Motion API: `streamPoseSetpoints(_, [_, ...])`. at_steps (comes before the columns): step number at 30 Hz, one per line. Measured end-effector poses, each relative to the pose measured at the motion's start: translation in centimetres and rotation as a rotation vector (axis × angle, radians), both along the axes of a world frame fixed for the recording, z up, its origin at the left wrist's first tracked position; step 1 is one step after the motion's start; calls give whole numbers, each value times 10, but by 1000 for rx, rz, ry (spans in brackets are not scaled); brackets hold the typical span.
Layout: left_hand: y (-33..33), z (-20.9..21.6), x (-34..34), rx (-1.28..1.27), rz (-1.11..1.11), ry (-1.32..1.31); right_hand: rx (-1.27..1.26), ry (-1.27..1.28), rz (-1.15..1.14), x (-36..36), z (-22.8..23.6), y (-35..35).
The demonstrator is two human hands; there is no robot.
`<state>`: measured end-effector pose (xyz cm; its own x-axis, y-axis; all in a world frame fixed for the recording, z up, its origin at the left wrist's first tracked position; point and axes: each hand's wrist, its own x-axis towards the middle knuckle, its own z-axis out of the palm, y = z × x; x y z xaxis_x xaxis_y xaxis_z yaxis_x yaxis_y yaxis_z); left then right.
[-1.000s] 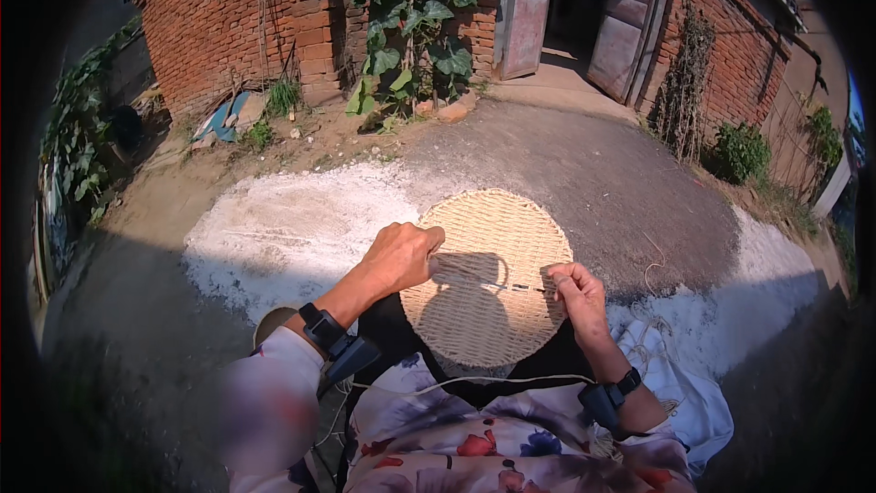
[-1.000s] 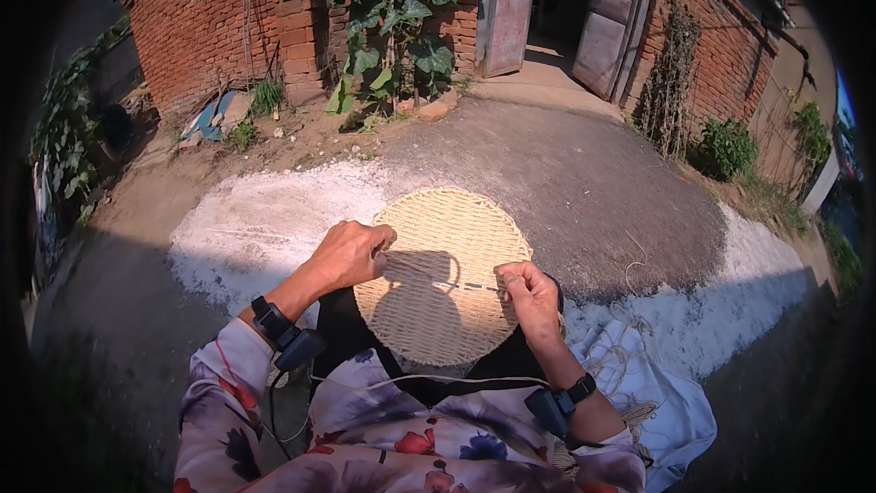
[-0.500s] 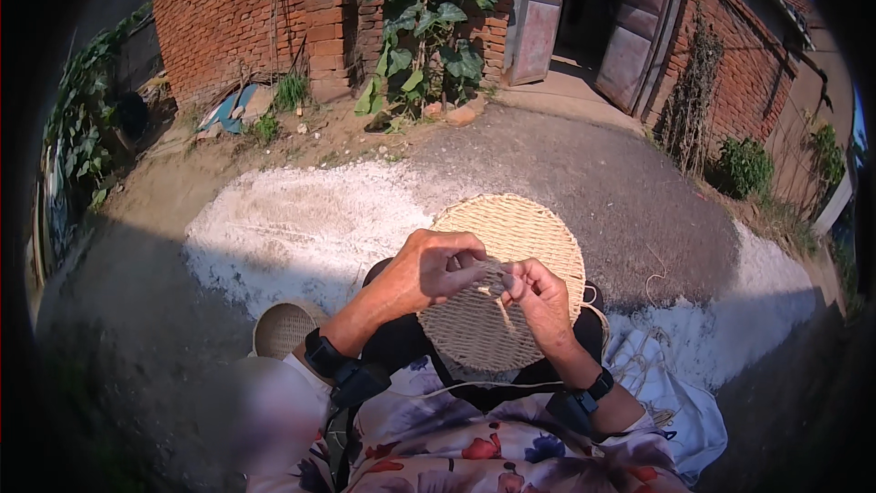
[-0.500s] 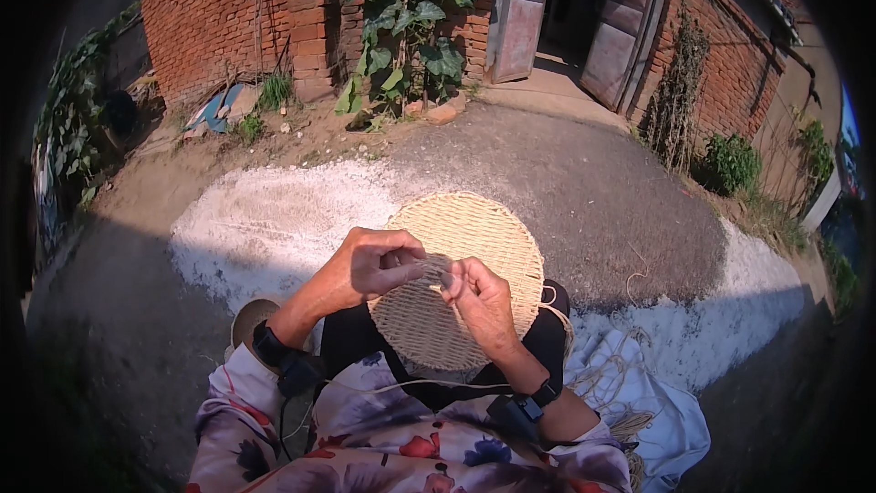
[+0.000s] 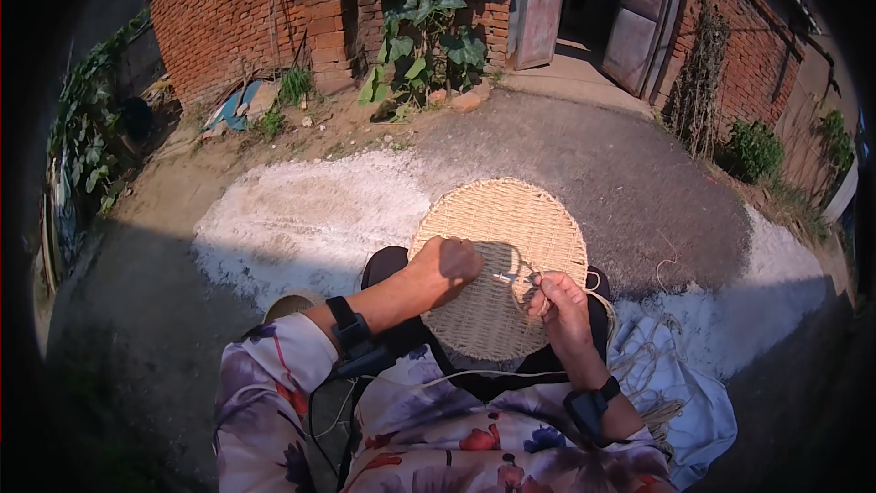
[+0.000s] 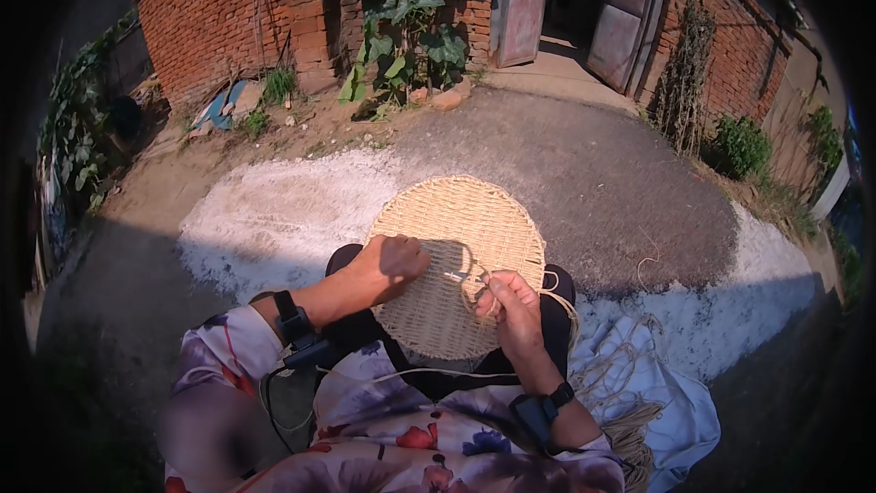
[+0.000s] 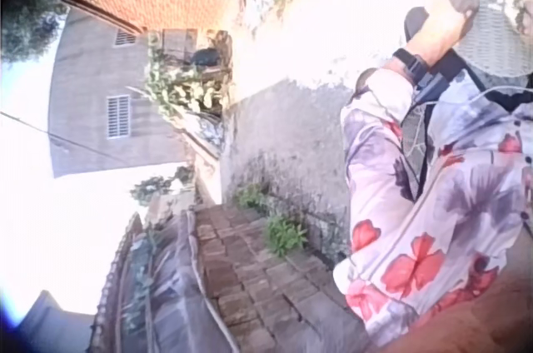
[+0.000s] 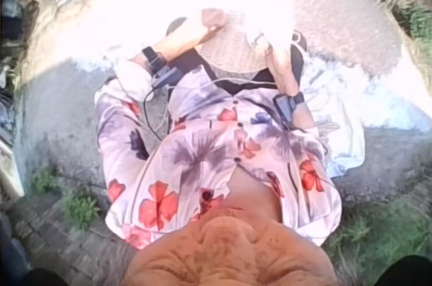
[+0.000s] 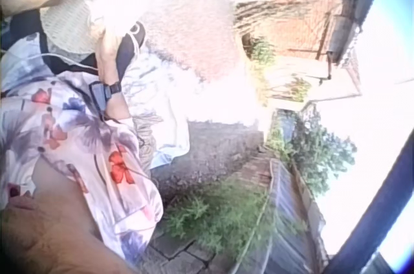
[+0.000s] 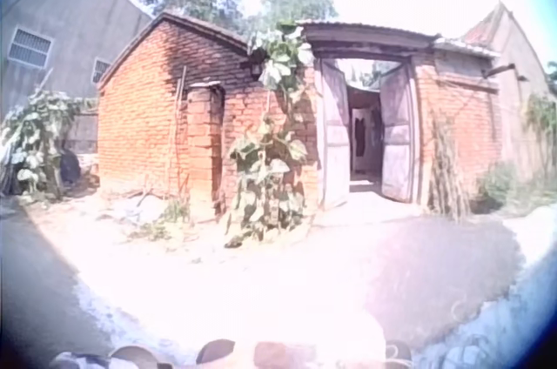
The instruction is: Weaving a circular bamboo or straw basket base by hand.
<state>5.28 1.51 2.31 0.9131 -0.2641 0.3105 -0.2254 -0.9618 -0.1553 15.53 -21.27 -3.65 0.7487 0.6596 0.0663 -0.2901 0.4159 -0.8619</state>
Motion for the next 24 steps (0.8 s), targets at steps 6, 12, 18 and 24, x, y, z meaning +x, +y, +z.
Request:
streamPoseSetpoints(6, [2, -4, 14, 58, -68, 98, -64, -66, -6, 1, -3, -2])
streamPoseSetpoints(12, [2, 10, -9, -171, 27, 17, -17, -12, -19, 0, -8, -4])
streamPoseSetpoints(18, [3, -3, -13, -234, 40, -11, -69, -51, 4, -2, -1, -3])
streamPoseSetpoints(24, [7, -6, -4, -226, -20, 25, -33, -55, 33, -4, -3, -1])
